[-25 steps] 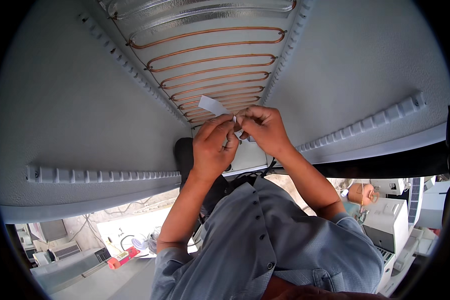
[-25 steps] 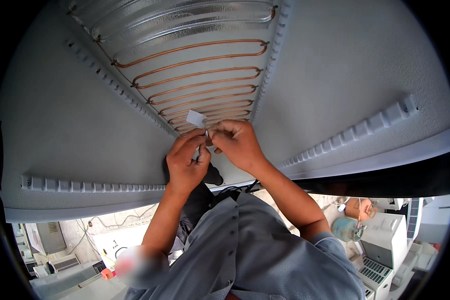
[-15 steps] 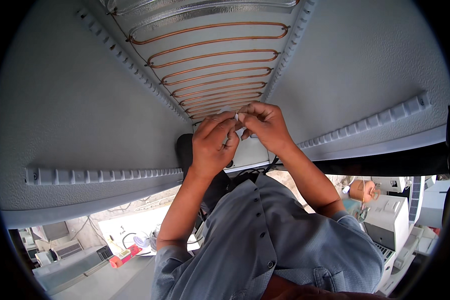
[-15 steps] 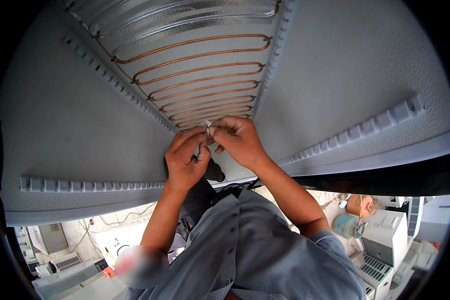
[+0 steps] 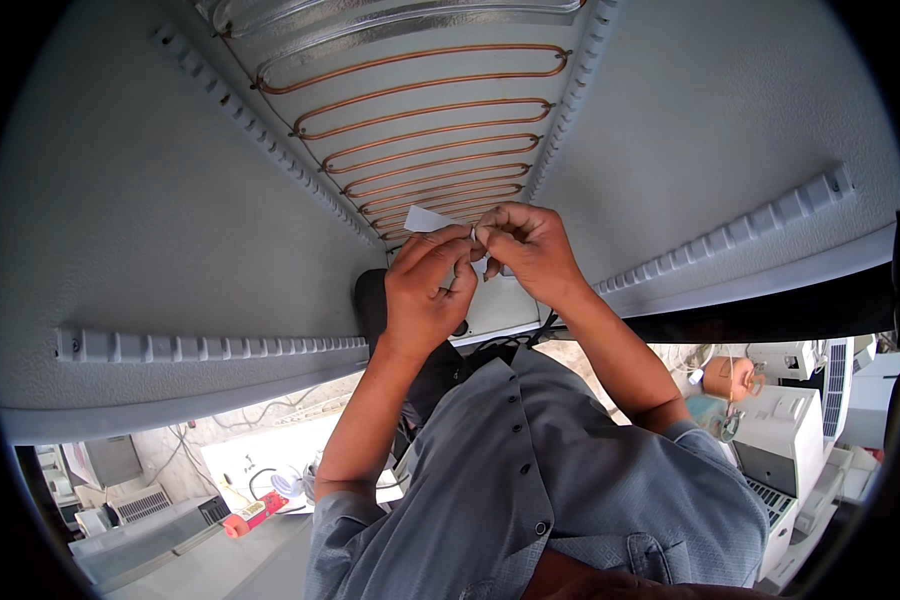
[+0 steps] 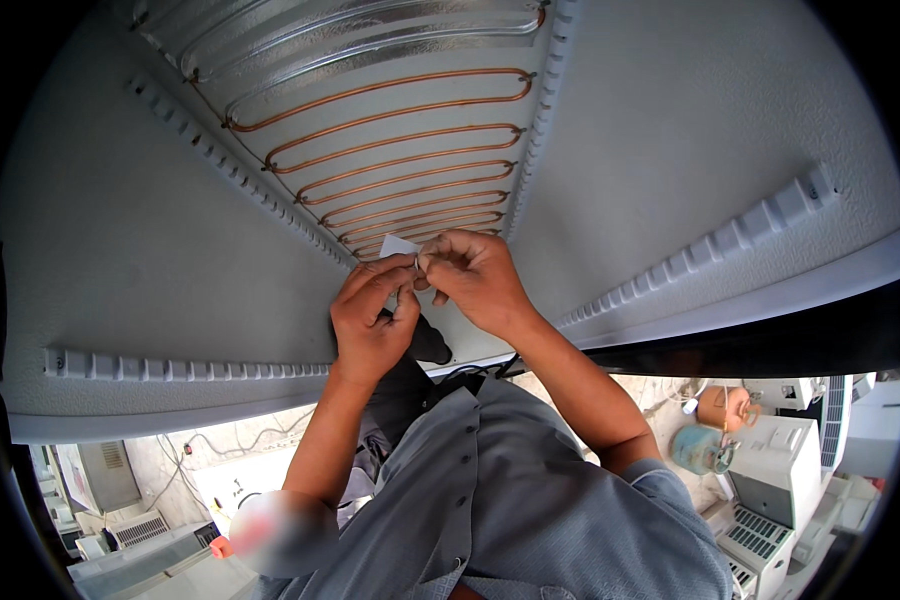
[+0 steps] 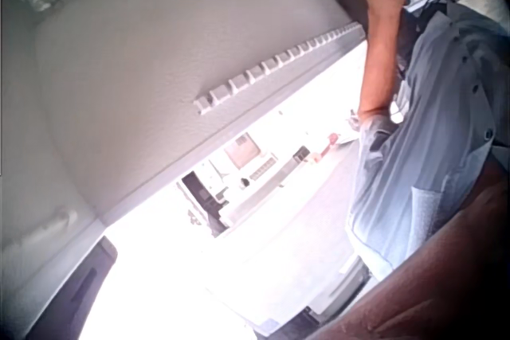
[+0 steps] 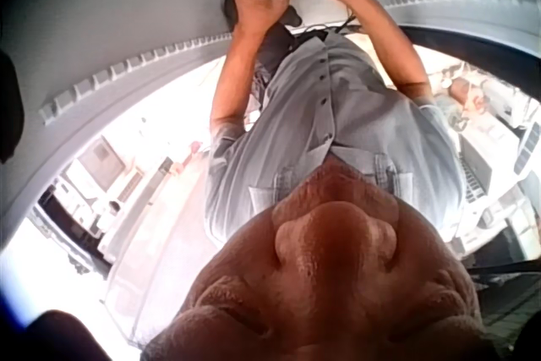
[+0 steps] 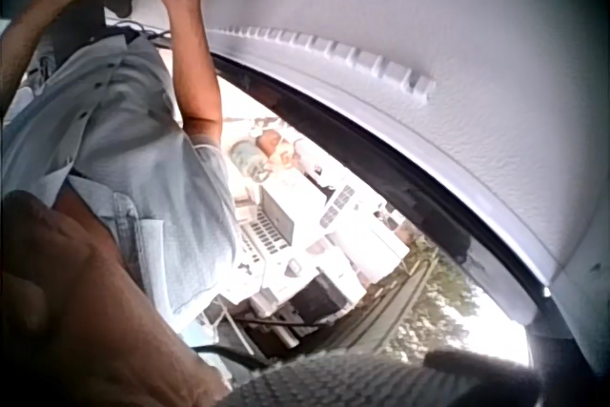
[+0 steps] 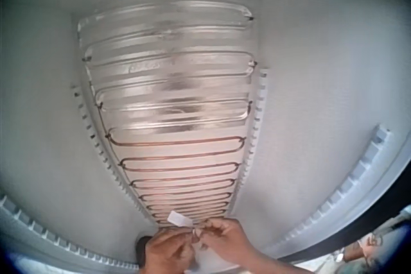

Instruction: The person applies silver reflective insulation tape to the copper coils inside the evaporator section of an air conditioning unit. They measure and cut strips of tape, peel off the backing, and carefully press the tape over the coils to cover them. The person also uses a cloth to wipe the surface of the coils and the applied tape.

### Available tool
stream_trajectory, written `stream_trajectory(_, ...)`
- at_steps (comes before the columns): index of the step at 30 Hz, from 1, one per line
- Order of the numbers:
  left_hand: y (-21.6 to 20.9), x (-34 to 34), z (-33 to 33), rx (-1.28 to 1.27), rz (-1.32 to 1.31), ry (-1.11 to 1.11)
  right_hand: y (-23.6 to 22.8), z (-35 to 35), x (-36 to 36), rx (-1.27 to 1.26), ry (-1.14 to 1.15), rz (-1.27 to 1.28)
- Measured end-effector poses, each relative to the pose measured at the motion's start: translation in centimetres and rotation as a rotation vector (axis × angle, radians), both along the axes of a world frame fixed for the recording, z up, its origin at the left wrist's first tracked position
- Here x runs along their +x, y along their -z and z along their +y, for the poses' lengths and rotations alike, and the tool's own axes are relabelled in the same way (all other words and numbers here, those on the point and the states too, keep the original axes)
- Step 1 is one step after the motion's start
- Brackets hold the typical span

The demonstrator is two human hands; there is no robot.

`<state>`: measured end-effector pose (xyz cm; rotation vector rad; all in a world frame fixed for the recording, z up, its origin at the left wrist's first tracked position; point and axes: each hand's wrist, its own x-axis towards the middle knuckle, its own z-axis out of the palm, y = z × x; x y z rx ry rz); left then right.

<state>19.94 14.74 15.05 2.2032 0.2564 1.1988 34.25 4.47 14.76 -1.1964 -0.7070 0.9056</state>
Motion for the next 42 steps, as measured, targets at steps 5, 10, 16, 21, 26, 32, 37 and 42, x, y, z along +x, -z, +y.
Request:
stream_trajectory(5, -0.6, 0.0, -0.4, 0.006, 0.009, 0.015, -0.6, -0.5, 0.1, -0.033, -0.024, 0.039)
stream_trajectory(10, -0.3, -0.1, -0.3, -0.002, -0.019, 0.038, -1.0, -0.8, -0.3, 0.075, 0.029, -0.085)
stream_trajectory(16, -1.5, -0.3, 0.7, -0.223, 0.01, 0.091, -1.6, -0.8, -0.6, 0.059, 0.113, -0.478)
stream_trajectory(21, -2.3, 0.6, -0.8, -0.17, -0.209, -0.212, -3.3, 0.5, -1.8, 0.134, 0.432, -0.82)
stream_trajectory(26, -2.6, 1.6, -1.6, -0.714, -0.355, 0.068, -4.6, 1.4, -2.4, 0.257, 0.5, -1.048)
stream_trajectory(32, -4.3, 1.9, -0.7, -0.709, -0.354, 0.037, -6.8, 2.2, -1.4, 0.399, 0.386, -1.038)
stream_trajectory(37, -5.9, 1.9, -0.6, -0.702, -0.338, 0.044, -8.4, 2.0, -1.1, 0.283, 0.26, -0.769)
stream_trajectory(42, -6.8, 1.9, 0.4, -0.697, -0.251, 0.072, -9.9, 2.1, -0.5, 0.293, 0.207, -0.706)
